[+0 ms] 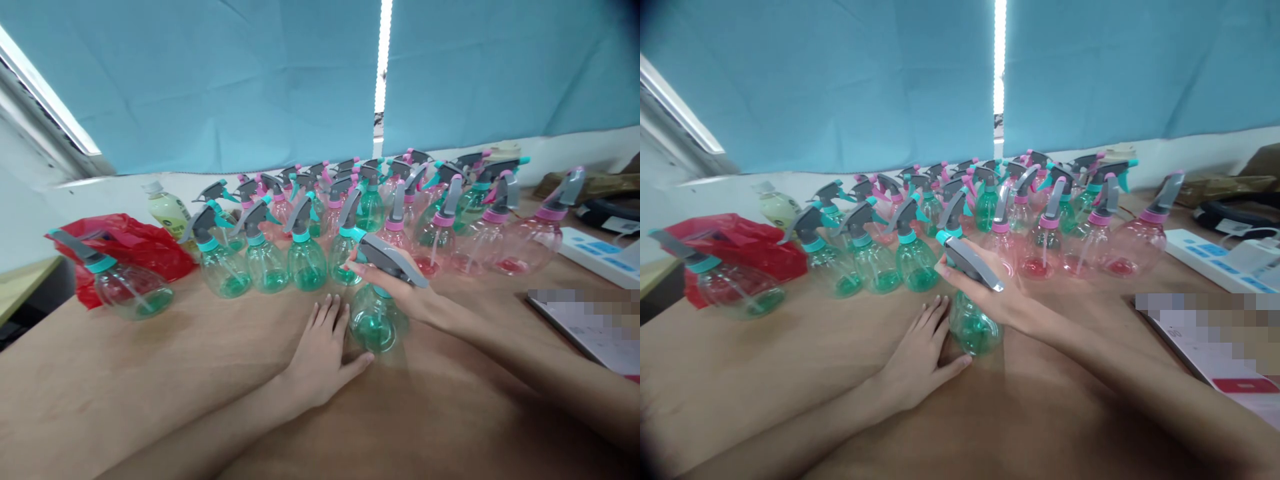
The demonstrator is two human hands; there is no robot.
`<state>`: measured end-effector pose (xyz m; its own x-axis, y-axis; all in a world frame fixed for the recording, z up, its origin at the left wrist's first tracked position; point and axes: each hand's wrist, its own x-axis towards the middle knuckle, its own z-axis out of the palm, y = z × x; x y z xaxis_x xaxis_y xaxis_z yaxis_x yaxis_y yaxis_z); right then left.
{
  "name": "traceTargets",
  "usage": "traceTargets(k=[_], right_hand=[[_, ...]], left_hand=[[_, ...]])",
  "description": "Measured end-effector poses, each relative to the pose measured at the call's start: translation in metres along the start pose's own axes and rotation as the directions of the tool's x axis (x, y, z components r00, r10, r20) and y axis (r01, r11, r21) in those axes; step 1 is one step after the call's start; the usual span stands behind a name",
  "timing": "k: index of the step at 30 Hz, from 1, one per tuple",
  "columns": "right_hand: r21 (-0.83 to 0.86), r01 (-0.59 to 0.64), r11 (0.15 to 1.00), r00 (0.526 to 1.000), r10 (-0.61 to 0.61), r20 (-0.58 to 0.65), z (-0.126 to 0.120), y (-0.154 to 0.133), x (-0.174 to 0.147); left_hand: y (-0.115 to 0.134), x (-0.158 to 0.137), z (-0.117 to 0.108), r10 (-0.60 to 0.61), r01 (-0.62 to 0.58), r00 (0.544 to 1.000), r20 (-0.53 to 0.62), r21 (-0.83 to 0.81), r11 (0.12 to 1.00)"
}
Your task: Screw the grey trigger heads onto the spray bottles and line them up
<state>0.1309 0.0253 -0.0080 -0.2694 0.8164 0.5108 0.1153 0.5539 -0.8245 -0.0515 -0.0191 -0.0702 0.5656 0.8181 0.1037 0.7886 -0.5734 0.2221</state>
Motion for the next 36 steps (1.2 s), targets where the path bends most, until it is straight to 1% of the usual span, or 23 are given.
traceTargets(k=[4,10,14,19,25,30,36], right_hand=[[-0.019,-0.014,1.000,1.000,0.013,-0.025,0.0012,0.0036,-0.0001],[-0.007,0.029,1.000,0.999,-0.029,-0.042,0.0013,0.0065,0.0003],[0.012,0.040,0.999,0.999,-0.039,-0.030,0.0013,0.0056,0.0000],[-0.018,0.032,0.999,0.999,-0.032,-0.017,0.0008,0.0023,0.0005],[-0.024,0.034,0.999,0.999,-0.033,0.007,-0.0004,0.0011,0.0011],[0.013,0.052,0.999,0.999,-0.052,0.005,-0.0013,0.0006,-0.0007],[0.032,0.066,0.997,0.998,-0.066,0.004,-0.0009,0.0029,-0.0025]], left_hand=[[-0.0006,0.0002,0.0013,0.001,-0.001,1.000,-0.004,0.014,1.000],[0.0008,0.0008,0.0001,-0.002,0.002,1.000,0.016,0.039,0.999],[0.0027,0.0001,-0.0021,-0.010,0.008,0.999,0.033,0.062,0.998],[0.0033,0.0001,-0.0028,-0.002,0.001,1.000,0.024,0.055,0.998],[0.0042,0.0004,-0.0037,-0.010,0.007,0.999,0.047,0.077,0.997],[0.0033,0.0004,-0.0026,-0.007,0.003,0.999,0.048,0.080,0.997],[0.0020,0.0004,-0.0003,0.002,-0.003,1.000,0.019,0.074,0.997]])
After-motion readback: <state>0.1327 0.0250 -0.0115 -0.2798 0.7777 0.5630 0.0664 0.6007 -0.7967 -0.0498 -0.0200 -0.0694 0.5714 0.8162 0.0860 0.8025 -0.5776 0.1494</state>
